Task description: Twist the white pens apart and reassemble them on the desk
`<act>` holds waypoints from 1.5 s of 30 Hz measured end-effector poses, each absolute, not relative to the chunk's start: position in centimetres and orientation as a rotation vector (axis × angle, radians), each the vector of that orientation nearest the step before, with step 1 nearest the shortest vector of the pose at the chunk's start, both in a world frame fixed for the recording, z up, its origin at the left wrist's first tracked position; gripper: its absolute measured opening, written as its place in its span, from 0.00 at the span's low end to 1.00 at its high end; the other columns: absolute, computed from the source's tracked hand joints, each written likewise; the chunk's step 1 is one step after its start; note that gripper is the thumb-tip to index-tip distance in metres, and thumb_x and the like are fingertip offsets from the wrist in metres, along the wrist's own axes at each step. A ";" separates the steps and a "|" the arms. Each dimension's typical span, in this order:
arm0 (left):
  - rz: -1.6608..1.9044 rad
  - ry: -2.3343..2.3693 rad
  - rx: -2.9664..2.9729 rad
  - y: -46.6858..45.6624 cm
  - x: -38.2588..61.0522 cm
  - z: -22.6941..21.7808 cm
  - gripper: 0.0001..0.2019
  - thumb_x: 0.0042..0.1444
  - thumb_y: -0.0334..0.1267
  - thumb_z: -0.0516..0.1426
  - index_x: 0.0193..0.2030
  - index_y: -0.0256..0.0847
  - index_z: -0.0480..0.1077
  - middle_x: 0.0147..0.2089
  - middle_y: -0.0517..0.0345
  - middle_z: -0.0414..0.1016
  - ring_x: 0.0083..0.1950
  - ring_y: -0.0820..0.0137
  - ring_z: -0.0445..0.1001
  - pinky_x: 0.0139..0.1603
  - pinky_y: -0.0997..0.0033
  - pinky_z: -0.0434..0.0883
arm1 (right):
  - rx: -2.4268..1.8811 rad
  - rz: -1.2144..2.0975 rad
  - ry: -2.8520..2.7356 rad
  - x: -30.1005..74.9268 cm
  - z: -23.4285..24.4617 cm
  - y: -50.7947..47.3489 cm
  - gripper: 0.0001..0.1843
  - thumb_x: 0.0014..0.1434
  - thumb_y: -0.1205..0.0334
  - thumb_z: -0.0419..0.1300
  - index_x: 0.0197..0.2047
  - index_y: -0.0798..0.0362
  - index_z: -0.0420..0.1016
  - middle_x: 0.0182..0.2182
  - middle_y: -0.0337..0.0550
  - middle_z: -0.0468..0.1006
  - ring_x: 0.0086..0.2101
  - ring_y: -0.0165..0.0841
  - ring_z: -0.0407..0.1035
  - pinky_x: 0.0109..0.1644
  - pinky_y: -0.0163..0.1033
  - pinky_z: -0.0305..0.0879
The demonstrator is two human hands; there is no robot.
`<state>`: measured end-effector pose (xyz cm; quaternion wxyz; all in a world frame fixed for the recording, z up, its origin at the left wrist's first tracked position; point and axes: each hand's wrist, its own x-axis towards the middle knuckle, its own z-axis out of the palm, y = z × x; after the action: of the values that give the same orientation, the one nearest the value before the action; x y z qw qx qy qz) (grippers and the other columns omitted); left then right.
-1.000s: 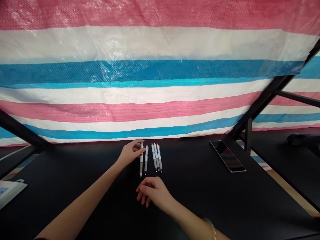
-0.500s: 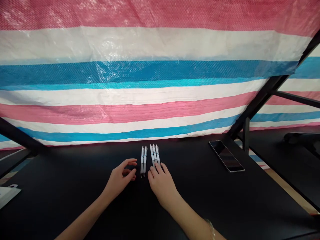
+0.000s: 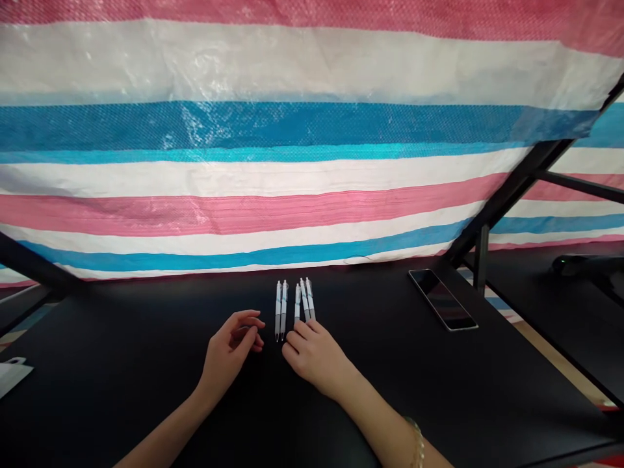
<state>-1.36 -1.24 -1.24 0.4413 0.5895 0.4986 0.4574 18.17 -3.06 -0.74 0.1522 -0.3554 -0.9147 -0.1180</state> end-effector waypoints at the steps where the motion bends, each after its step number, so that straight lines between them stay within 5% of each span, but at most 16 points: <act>1: 1.142 1.237 1.451 -1.2 -1.4 -1.1 0.11 0.55 0.36 0.53 0.45 0.42 0.66 0.37 0.57 0.73 0.29 0.70 0.74 0.28 0.68 0.75 | -0.990 -0.288 -2.591 18.2 -0.5 -3.2 0.08 0.61 0.72 0.49 0.36 0.55 0.69 0.34 0.43 0.72 0.36 0.32 0.64 0.39 0.39 0.58; 6: 1.180 1.226 1.356 -0.9 -1.9 -0.7 0.10 0.53 0.37 0.55 0.44 0.42 0.67 0.35 0.59 0.73 0.28 0.70 0.74 0.29 0.68 0.74 | -1.039 -0.046 -2.013 18.4 0.1 -4.0 0.13 0.59 0.73 0.51 0.46 0.52 0.68 0.37 0.45 0.72 0.37 0.31 0.66 0.38 0.37 0.62; 15: 1.054 1.013 0.937 -0.7 -1.4 -0.2 0.21 0.51 0.42 0.60 0.52 0.44 0.64 0.45 0.54 0.74 0.30 0.73 0.75 0.29 0.73 0.74 | -0.988 0.341 -1.402 17.5 0.1 -5.1 0.08 0.52 0.74 0.59 0.34 0.51 0.70 0.32 0.42 0.70 0.34 0.31 0.67 0.34 0.37 0.66; 18: 1.093 0.966 0.779 -0.4 -1.6 -0.4 0.18 0.49 0.41 0.62 0.46 0.40 0.69 0.40 0.55 0.75 0.30 0.75 0.74 0.30 0.79 0.72 | -0.963 0.571 -1.515 16.5 -0.3 -5.6 0.05 0.52 0.72 0.59 0.30 0.52 0.68 0.30 0.41 0.69 0.32 0.30 0.67 0.34 0.36 0.66; 22: 1.149 0.953 0.737 -0.1 -2.3 -0.7 0.13 0.47 0.42 0.64 0.38 0.38 0.74 0.33 0.58 0.74 0.30 0.77 0.71 0.31 0.82 0.69 | -0.990 1.121 -1.455 15.3 -0.6 -6.0 0.05 0.55 0.63 0.58 0.31 0.52 0.63 0.31 0.38 0.65 0.28 0.27 0.66 0.29 0.34 0.67; 27: 1.111 0.897 0.793 -0.2 -2.2 -0.9 0.10 0.48 0.41 0.63 0.36 0.40 0.74 0.31 0.61 0.71 0.30 0.77 0.68 0.32 0.81 0.68 | -0.772 1.976 -1.038 14.9 -1.2 -5.9 0.21 0.57 0.47 0.53 0.47 0.52 0.59 0.36 0.43 0.69 0.28 0.30 0.71 0.25 0.36 0.69; 30: 1.083 0.869 0.828 -0.4 -1.9 -1.0 0.10 0.49 0.41 0.63 0.37 0.40 0.74 0.29 0.60 0.71 0.30 0.76 0.68 0.32 0.79 0.68 | -0.650 2.316 -0.932 14.9 -2.1 -5.9 0.23 0.60 0.45 0.49 0.45 0.57 0.63 0.28 0.44 0.72 0.23 0.29 0.70 0.21 0.31 0.64; 37: 1.051 0.837 0.763 -0.4 -1.7 -0.8 0.13 0.50 0.42 0.62 0.41 0.38 0.74 0.37 0.52 0.78 0.37 0.66 0.76 0.39 0.70 0.72 | -0.732 2.371 -0.794 15.4 -2.5 -5.6 0.20 0.56 0.46 0.54 0.33 0.57 0.65 0.16 0.38 0.70 0.11 0.23 0.57 0.13 0.26 0.43; 45: 1.100 0.981 0.773 -0.4 -1.6 -1.1 0.14 0.46 0.41 0.64 0.36 0.34 0.75 0.34 0.49 0.80 0.37 0.64 0.78 0.38 0.71 0.73 | -0.966 2.207 -0.891 15.4 -1.3 -5.6 0.16 0.52 0.51 0.59 0.28 0.57 0.66 0.11 0.32 0.63 0.09 0.19 0.48 0.14 0.27 0.37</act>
<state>-1.59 -0.36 -1.10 0.6734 0.3433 0.4360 0.4885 15.37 -5.61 -1.32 0.2825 -0.3607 -0.3328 0.8242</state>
